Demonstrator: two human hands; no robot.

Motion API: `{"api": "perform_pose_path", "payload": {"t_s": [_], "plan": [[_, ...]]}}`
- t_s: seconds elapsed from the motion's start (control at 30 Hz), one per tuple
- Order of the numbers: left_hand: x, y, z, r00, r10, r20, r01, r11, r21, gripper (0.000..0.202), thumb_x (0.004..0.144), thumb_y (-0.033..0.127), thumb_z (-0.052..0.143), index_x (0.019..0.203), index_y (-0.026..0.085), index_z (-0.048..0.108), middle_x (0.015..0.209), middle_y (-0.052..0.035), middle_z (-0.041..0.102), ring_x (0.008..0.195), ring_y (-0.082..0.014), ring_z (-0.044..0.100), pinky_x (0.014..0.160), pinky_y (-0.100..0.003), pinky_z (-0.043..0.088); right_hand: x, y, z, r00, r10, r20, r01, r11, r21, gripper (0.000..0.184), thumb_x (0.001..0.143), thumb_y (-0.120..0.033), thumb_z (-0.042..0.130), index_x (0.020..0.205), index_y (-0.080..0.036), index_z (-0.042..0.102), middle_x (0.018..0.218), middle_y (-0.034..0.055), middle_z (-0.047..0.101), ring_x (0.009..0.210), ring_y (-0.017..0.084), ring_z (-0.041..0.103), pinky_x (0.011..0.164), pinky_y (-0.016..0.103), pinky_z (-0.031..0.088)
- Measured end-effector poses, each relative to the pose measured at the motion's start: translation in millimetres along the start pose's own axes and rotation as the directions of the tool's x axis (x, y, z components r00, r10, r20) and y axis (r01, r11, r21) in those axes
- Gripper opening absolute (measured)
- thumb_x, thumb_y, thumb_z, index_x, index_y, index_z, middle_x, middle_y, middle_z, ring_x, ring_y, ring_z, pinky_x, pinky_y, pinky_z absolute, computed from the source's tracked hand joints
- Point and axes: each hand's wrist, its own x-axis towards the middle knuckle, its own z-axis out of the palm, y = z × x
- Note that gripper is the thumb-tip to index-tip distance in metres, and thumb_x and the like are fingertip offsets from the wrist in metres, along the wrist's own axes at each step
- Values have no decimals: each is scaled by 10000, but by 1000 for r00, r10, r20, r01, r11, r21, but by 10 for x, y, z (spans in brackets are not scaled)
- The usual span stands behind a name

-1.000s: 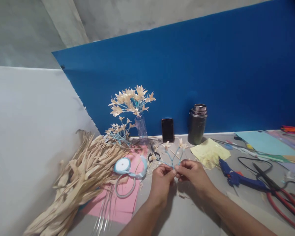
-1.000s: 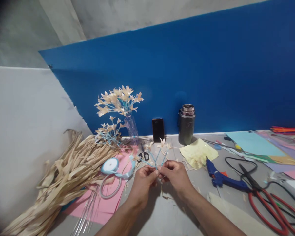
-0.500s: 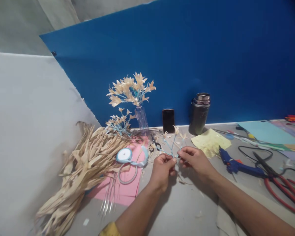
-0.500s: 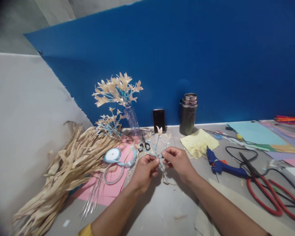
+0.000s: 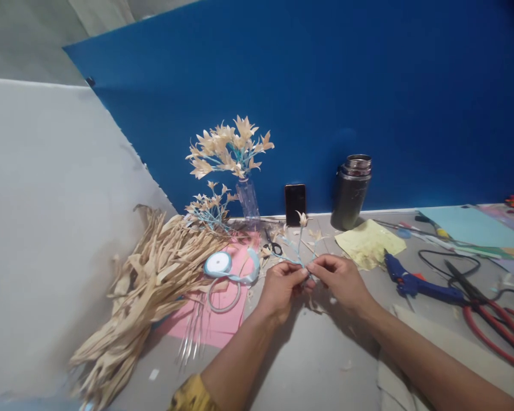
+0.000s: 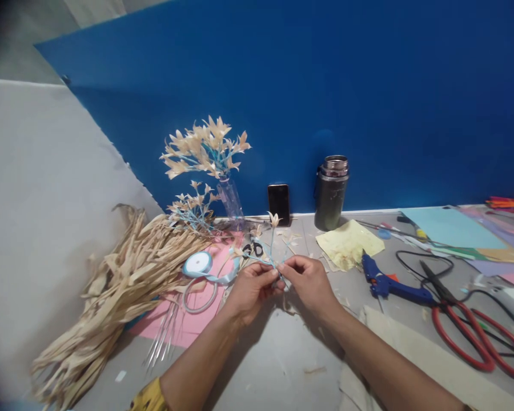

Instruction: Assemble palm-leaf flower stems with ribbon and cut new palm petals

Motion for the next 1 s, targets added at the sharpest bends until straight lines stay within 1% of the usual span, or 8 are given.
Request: {"api": "perform_pose_path", "payload": {"t_s": [0.17,0.33,0.47,0.53,0.7,0.8,0.87,1.0], "plan": [[-9,-8,15,993,107,-48,-100,988,122,252,584,239,813,733,124,644,612,-34,650,545,-151,625,584,-283,488,-10,-18,17,1000,-19,-20,19,1000,-18,261,717,-407,720,614,-175,661,548,-22,561,532,126,440,522,258,338],[-23,-1,35,979,192,-66,-171,956,238,144,633,205,762,700,116,672,549,-41,642,506,-129,585,555,-256,452,1,-8,34,1000,0,25,-1,999,43,301,731,-442,714,623,-182,607,529,-46,515,495,107,419,488,243,330],[-34,6,51,981,187,-51,-169,953,251,115,644,201,752,672,114,682,553,-44,645,502,-126,576,554,-257,454,11,-10,45,993,60,97,-77,982,173,327,720,-475,743,811,-168,679,609,-36,575,493,98,447,471,229,350],[-35,0,57,981,188,-48,-170,952,254,106,647,194,749,670,117,681,553,-42,646,500,-124,576,552,-253,453,10,-17,46,990,90,109,-113,966,232,348,696,-471,776,845,-165,703,617,-33,586,497,96,456,472,225,360],[-22,-30,62,984,168,-54,-154,967,205,170,620,206,780,688,135,641,569,-27,643,499,-131,583,547,-257,457,0,-46,31,989,106,100,-130,955,268,341,671,-489,797,695,-167,689,554,-29,574,496,116,515,489,243,412],[-17,-42,53,987,153,-45,-142,972,186,201,619,228,790,698,138,629,627,-40,666,504,-114,570,544,-246,441,-2,-67,14,990,116,83,-135,950,283,366,650,-496,813,615,-166,660,549,-19,592,499,113,519,507,246,431],[-15,-49,45,989,140,-45,-130,975,180,221,618,248,801,705,140,630,651,-41,669,502,-100,552,531,-233,418,2,-78,3,990,127,63,-140,946,294,382,630,-504,825,594,-168,647,549,-14,602,509,113,519,521,249,443],[-6,-62,34,992,122,-38,-115,983,142,261,595,274,825,705,146,625,635,-10,629,495,-84,513,516,-222,387,13,-88,-11,989,146,39,-151,940,306,400,601,-529,833,616,-173,650,543,-14,607,538,127,542,542,255,460]]}}
